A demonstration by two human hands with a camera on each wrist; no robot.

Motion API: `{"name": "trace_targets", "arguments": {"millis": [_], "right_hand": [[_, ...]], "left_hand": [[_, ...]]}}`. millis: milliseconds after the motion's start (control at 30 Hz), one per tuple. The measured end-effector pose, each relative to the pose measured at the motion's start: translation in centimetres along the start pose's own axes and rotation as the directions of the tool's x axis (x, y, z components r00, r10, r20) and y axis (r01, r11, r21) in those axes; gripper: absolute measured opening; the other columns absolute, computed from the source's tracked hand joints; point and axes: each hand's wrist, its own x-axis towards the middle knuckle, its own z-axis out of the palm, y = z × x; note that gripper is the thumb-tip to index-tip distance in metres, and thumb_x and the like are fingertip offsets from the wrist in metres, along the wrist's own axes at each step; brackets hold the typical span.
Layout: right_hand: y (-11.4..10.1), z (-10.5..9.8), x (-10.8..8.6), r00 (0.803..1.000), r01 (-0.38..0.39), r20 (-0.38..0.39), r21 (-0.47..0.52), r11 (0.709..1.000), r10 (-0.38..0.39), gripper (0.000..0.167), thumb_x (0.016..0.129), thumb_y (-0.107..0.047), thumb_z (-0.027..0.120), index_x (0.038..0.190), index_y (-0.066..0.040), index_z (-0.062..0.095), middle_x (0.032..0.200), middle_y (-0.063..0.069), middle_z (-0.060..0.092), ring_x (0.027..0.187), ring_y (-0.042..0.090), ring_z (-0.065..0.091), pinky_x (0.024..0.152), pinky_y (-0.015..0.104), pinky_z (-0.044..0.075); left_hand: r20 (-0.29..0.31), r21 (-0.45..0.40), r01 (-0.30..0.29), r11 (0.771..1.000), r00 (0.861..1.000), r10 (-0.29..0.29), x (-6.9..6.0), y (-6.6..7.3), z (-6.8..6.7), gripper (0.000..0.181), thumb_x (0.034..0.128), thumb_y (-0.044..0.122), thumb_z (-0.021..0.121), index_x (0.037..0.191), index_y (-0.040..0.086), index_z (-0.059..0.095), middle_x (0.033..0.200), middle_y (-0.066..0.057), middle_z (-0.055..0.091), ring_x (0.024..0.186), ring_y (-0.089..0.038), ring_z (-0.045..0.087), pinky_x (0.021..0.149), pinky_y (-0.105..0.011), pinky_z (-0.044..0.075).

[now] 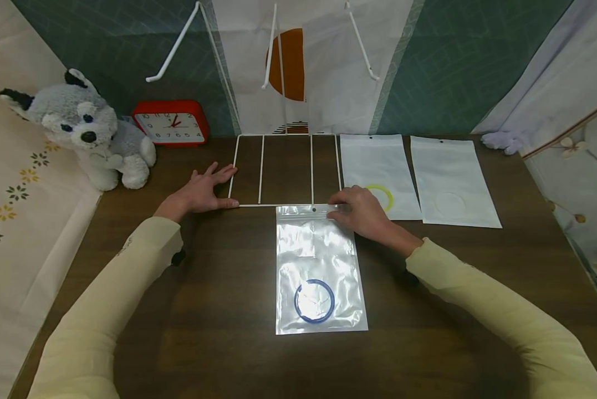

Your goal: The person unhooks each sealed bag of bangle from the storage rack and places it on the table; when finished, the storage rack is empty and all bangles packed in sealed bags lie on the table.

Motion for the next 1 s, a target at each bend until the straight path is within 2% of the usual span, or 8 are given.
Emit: {"name": "trace_targets", "arguments": {"millis": [433, 700, 1000], "right_hand": [[-0.4, 0.6, -0.1, 0.999, -0.046, -0.019, -0.163, 0.986, 0.044, 0.025, 0.077, -0.02, 0.088, 0.092, -0.004, 0.076, 0.086, 0.008, 0.072, 0.078, 0.029, 0.06, 0.069, 0.044, 0.048], [-0.8, 0.9, -0.1, 0.997, -0.071, -0.026, -0.255, 0.964, 0.067, 0.028, 0.077, -0.024, 0.088, 0.094, -0.005, 0.076, 0.089, 0.009, 0.072, 0.081, 0.033, 0.061, 0.071, 0.049, 0.048], [-1.3, 1.2, 0.1, 0.992, -0.121, -0.007, -0.32, 0.94, 0.126, 0.029, 0.081, -0.028, 0.085, 0.095, -0.005, 0.076, 0.091, 0.01, 0.072, 0.082, 0.032, 0.059, 0.073, 0.047, 0.047]], "left_hand": [[0.006, 0.007, 0.002, 1.0, 1.0, -0.002, 0.0, 0.1, -0.1, 0.095, 0.0905, 0.051, 0.07, 0.162, 0.015, 0.018, 0.167, -0.008, 0.011, 0.151, -0.037, -0.005, 0.11, -0.07, -0.006], [0.001, -0.002, 0.0, 1.0, 1.0, 0.0, -0.1, 0.2, -0.1, 0.095, 0.0907, 0.05, 0.07, 0.162, 0.015, 0.018, 0.167, -0.008, 0.012, 0.151, -0.037, -0.005, 0.111, -0.069, -0.006], [0.002, -0.001, 0.008, 1.0, 1.0, -0.008, -0.2, 0.3, -0.2, 0.096, 0.0902, 0.05, 0.071, 0.162, 0.015, 0.018, 0.167, -0.008, 0.012, 0.151, -0.037, -0.005, 0.111, -0.069, -0.007]]}}
